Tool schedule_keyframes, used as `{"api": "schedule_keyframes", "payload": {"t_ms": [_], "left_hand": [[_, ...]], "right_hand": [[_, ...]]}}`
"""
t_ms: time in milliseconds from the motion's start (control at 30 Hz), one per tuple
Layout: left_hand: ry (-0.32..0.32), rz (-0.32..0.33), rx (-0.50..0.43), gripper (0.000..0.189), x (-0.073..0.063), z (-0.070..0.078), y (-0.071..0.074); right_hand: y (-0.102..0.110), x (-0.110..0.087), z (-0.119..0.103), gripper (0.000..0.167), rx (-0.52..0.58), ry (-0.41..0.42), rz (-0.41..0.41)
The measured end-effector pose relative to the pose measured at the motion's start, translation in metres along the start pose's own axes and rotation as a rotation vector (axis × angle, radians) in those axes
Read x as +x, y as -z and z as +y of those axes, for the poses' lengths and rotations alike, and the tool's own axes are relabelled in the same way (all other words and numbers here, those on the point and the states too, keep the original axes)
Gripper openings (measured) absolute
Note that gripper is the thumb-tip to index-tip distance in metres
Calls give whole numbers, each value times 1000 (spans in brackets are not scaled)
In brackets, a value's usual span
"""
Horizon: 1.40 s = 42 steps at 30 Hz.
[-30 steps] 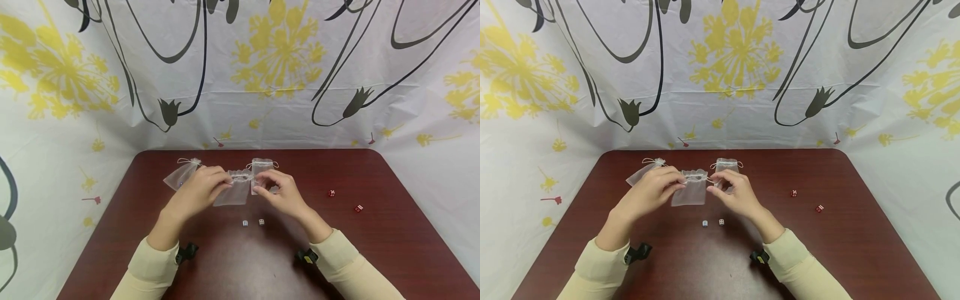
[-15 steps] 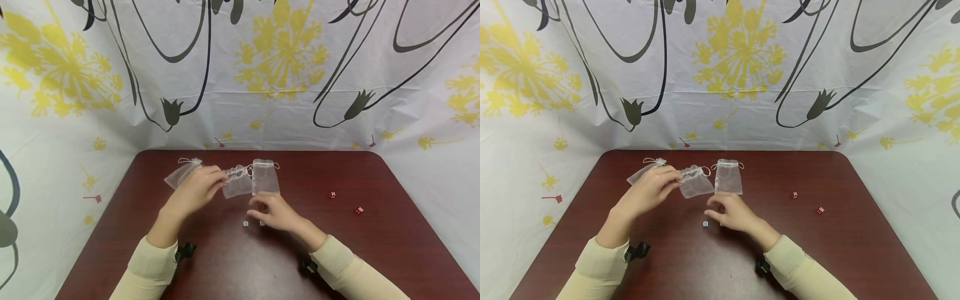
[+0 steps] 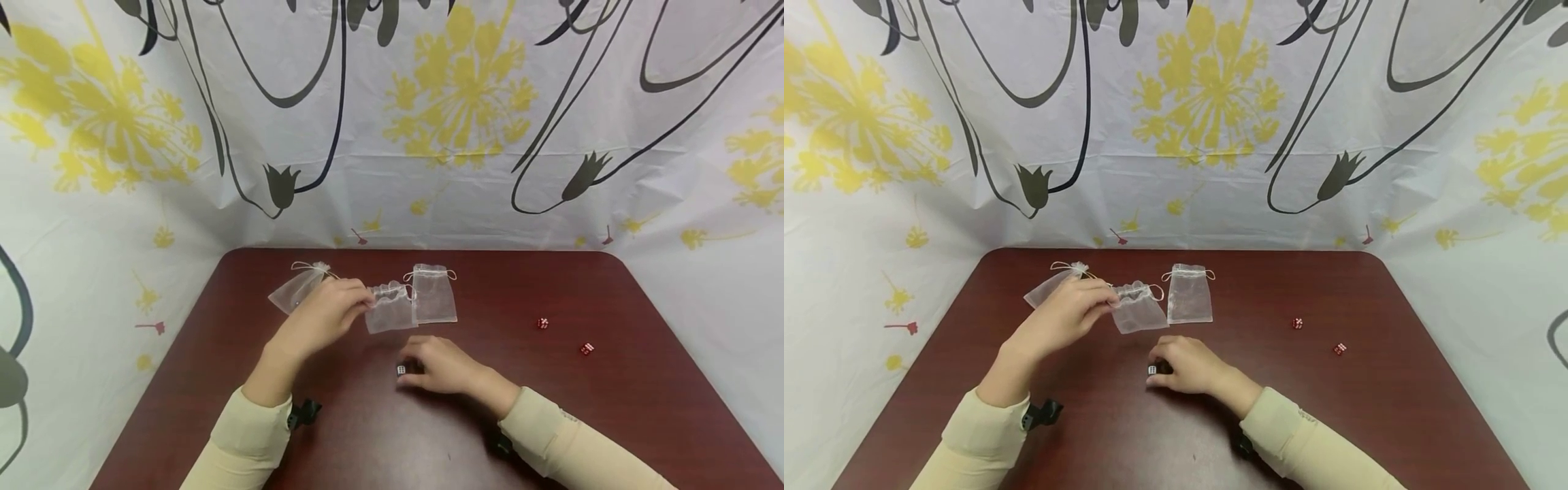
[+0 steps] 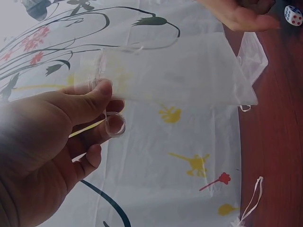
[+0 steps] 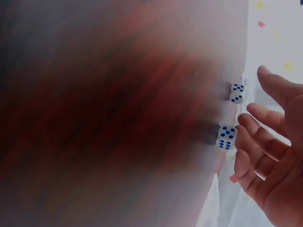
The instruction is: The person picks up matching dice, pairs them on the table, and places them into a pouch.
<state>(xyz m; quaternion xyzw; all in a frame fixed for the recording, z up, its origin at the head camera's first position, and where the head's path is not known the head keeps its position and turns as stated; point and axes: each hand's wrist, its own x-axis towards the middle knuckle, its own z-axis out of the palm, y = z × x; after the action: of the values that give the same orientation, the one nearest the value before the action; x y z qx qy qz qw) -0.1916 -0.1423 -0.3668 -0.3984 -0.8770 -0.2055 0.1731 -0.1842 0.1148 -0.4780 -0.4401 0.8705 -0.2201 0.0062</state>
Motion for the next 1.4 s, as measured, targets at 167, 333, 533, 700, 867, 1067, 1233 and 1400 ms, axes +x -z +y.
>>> {"api": "schedule_keyframes", "payload": {"t_ms": [167, 333, 533, 700, 867, 1067, 1233, 1400], "left_hand": [[17, -36, -8, 8, 2, -3, -4], [25, -56, -26, 8, 1, -4, -7], [10, -47, -25, 8, 0, -3, -8], [1, -36, -18, 8, 1, -4, -6], [-8, -27, -20, 8, 2, -5, -6], [-14, -32, -6, 6, 2, -6, -6], [-18, -39, 11, 6, 3, -6, -6], [-26, -41, 2, 7, 4, -7, -7]], "right_hand": [[-5, 0, -1, 27, -53, -13, -59], [-9, -1, -3, 18, -91, 4, -71], [-9, 0, -4, 14, -121, 0, -63], [-2, -2, -3, 15, -93, -15, -21], [15, -4, -4, 13, -39, -15, 38], [46, -2, -1, 11, 16, 4, 129], [75, 2, 3, 12, 37, 22, 187], [106, 7, 2, 11, 25, 24, 246]]}}
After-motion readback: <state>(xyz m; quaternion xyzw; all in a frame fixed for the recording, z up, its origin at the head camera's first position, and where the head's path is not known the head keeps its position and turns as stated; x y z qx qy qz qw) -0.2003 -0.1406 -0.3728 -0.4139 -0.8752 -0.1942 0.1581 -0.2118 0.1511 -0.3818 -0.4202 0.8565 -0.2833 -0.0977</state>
